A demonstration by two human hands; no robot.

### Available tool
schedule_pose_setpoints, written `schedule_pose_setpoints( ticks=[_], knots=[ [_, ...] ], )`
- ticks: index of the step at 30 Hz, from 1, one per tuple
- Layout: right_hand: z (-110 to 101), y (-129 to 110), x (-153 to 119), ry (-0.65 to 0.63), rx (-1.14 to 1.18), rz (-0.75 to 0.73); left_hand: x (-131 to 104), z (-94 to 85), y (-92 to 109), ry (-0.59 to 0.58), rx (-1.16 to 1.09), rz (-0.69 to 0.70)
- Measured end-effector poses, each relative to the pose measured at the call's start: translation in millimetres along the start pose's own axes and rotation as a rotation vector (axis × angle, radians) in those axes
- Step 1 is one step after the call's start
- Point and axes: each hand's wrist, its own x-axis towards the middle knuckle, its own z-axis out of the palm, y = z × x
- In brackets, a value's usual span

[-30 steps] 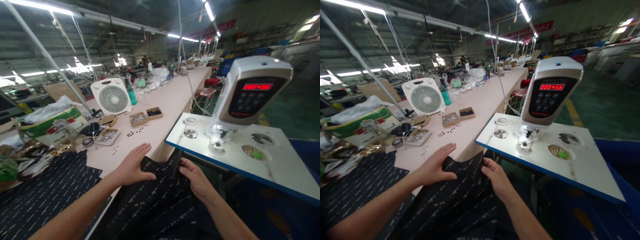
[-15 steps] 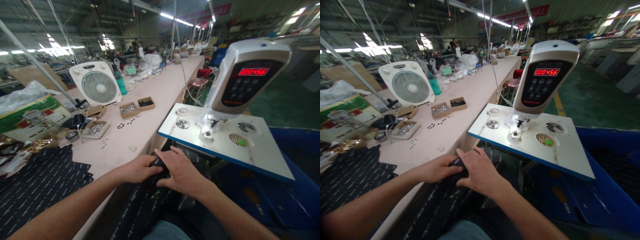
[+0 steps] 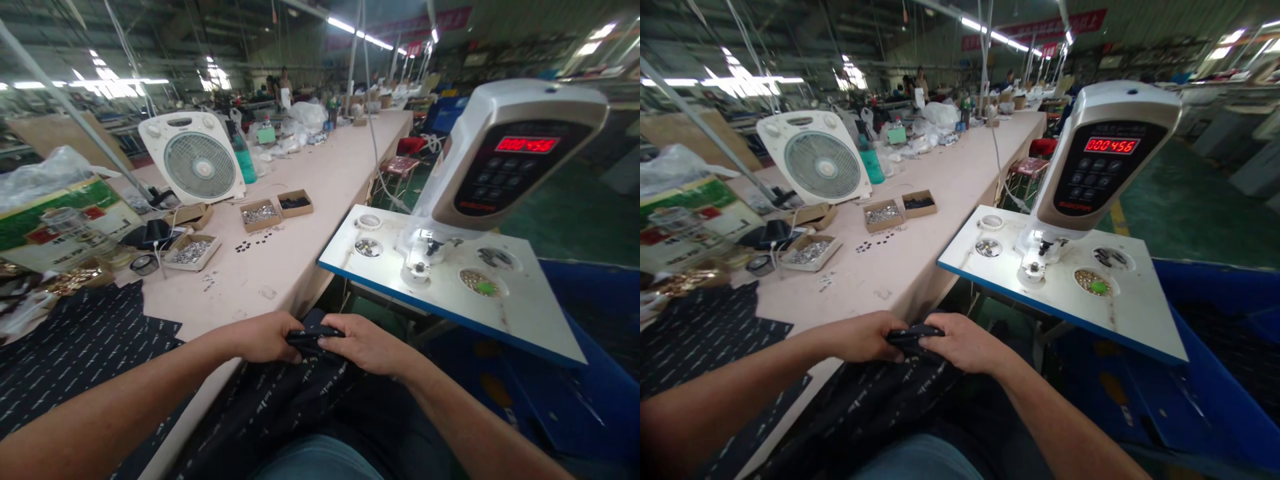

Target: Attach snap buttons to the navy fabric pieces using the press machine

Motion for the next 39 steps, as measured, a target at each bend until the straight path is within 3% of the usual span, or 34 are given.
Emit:
schedule_pose_setpoints(
  ticks=[3,10,17,23,28,34,39],
  knots=[
    [2.3,-0.7,1.9,0.079,-0.02,0.007,0.6,-0.2,-2.2,-0.017,-0.234,0.0],
    [5.2,-2.8,0.3,0.095,0.005,0.053,-1.3,14.9,-9.7,-0.013,-0.616,-0.058],
    [10.6,-10.4,4.3,0.125,0.06,0.095,-11.1,2.8,-21.4,-0.163,-0.549,-0.073],
    [18.6,-10.2,11.5,0.131,0.048,0.107,-12.2,-2.4,-27.6,-0.068,-0.39,-0.039],
    [18.9,-9.8,17.3,0.145,0.058,0.116,-11.0,-3.7,-29.6,-0.037,-0.444,-0.008],
    [20.1,-8.6,20.5,0.04,0.024,0.178,-10.2,-1.9,-36.9,-0.062,-0.501,0.011],
    [26.1,-2.8,23.1,0.02,0.197,0.197,-12.4,5.8,-42.0,-0.055,-0.683,-0.036]
  ],
)
